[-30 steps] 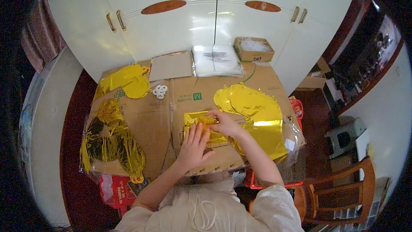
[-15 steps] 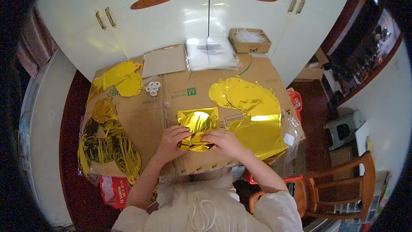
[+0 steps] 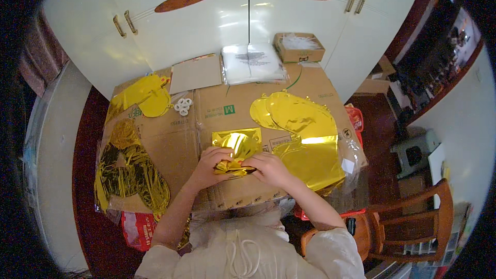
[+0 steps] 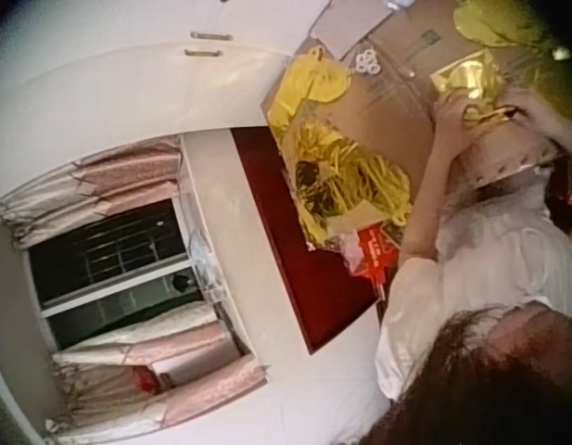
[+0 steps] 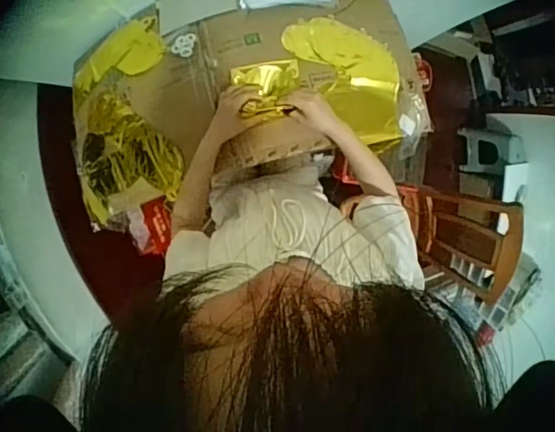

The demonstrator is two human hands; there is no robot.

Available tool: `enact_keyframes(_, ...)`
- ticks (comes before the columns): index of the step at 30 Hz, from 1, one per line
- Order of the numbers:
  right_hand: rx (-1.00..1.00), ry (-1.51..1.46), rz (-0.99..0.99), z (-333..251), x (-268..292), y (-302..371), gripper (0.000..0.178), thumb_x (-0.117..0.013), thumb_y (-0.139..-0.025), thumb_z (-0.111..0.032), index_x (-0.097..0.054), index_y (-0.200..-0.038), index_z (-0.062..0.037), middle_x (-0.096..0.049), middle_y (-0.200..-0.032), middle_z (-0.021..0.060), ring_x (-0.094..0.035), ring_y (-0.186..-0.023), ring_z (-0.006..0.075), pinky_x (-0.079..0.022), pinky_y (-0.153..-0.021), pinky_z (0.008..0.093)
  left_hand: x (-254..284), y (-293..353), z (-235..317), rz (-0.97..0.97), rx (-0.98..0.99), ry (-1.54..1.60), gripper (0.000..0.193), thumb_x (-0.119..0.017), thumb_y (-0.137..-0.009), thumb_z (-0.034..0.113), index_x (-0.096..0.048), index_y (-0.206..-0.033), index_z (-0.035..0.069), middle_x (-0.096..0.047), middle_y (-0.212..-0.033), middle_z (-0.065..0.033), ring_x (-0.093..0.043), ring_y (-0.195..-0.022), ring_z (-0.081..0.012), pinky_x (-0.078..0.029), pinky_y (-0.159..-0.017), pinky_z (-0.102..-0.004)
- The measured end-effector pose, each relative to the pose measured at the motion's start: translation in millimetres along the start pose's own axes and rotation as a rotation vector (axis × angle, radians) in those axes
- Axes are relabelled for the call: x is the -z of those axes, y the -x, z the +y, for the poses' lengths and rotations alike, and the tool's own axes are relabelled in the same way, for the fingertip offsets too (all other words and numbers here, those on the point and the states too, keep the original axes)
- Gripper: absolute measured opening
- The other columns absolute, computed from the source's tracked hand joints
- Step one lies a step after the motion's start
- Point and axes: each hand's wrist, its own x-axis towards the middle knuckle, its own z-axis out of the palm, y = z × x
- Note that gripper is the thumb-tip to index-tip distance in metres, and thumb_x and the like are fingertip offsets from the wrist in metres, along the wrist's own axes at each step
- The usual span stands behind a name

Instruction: Folding foil balloons and placing them into yellow envelopes.

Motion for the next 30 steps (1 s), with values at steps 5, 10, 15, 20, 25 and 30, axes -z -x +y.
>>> enact_keyframes(5, -0.038, -0.029, -0.002, -4.1, 4.5, -2.3, 0.029, -0.073, -0.075, -0.011, -0.068, -0.103, -0.0112, -0.069, -0.094, 0.0085, -0.067, -0.088, 0.0298, -0.053, -0.079, 0.04, 10.9, -4.6, 5.4, 0.02, -0.069, 0.034, 0.033, -0.083, -0.071, 0.024, -0.069, -0.101, 0.016, -0.068, -0.114, 0.0021, -0.056, -0.116, -0.0199, -0.038, -0.098, -0.0383)
enact_keyframes(10, -0.035, -0.088, 0.044, -14.9, 11.1, -7.7, 0.018, -0.074, -0.082, -0.018, -0.07, -0.098, -0.0092, -0.071, -0.092, 0.0087, -0.068, -0.083, 0.0293, -0.054, -0.075, 0.0389, 12.5, -1.6, 2.8, 0.009, -0.074, -0.014, 0.027, -0.083, -0.073, 0.025, -0.07, -0.095, 0.016, -0.07, -0.106, 0.0036, -0.059, -0.11, -0.0177, -0.038, -0.096, -0.0366)
enact_keyframes(15, 0.004, -0.077, 0.107, -11.2, 8.5, -5.7, 0.014, -0.072, -0.086, -0.019, -0.07, -0.096, -0.0086, -0.071, -0.091, 0.0084, -0.069, -0.082, 0.0281, -0.054, -0.072, 0.0372, 12.0, -1.5, 2.2, 0.08, -0.099, 0.058, 0.025, -0.083, -0.073, 0.023, -0.071, -0.094, 0.015, -0.07, -0.101, 0.0024, -0.061, -0.104, -0.0184, -0.038, -0.093, -0.0358)
enact_keyframes(20, 0.014, -0.104, 0.095, -7.1, 8.0, -2.2, 0.014, -0.071, -0.083, -0.014, -0.069, -0.096, -0.0084, -0.071, -0.094, 0.0081, -0.069, -0.085, 0.0283, -0.055, -0.072, 0.0375, 18.3, 1.7, 0.5, 0.038, -0.058, 0.02, 0.027, -0.084, -0.068, 0.012, -0.07, -0.09, 0.011, -0.07, -0.093, -0.0023, -0.064, -0.098, -0.0219, -0.044, -0.093, -0.0378)
enact_keyframes(25, 0.012, -0.148, 0.073, -1.3, 4.2, 1.9, 0.016, -0.067, -0.081, -0.007, -0.068, -0.097, -0.0081, -0.07, -0.096, 0.0086, -0.069, -0.086, 0.0295, -0.055, -0.072, 0.0386, 14.1, 4.4, -3.3, 0.103, -0.045, 0.1, 0.022, -0.08, -0.067, 0.009, -0.071, -0.087, 0.011, -0.067, -0.086, -0.0014, -0.063, -0.095, -0.0219, -0.044, -0.09, -0.0361)
enact_keyframes(30, -0.06, -0.212, 0.029, 2.6, -0.9, 6.0, 0.012, -0.064, -0.084, -0.007, -0.065, -0.096, -0.006, -0.07, -0.097, 0.0107, -0.068, -0.089, 0.0312, -0.055, -0.073, 0.0392, 11.0, 4.9, -5.8, 0.144, -0.047, 0.124, 0.021, -0.078, -0.065, 0.001, -0.069, -0.083, 0.009, -0.067, -0.083, -0.003, -0.064, -0.091, -0.0232, -0.049, -0.084, -0.0353)
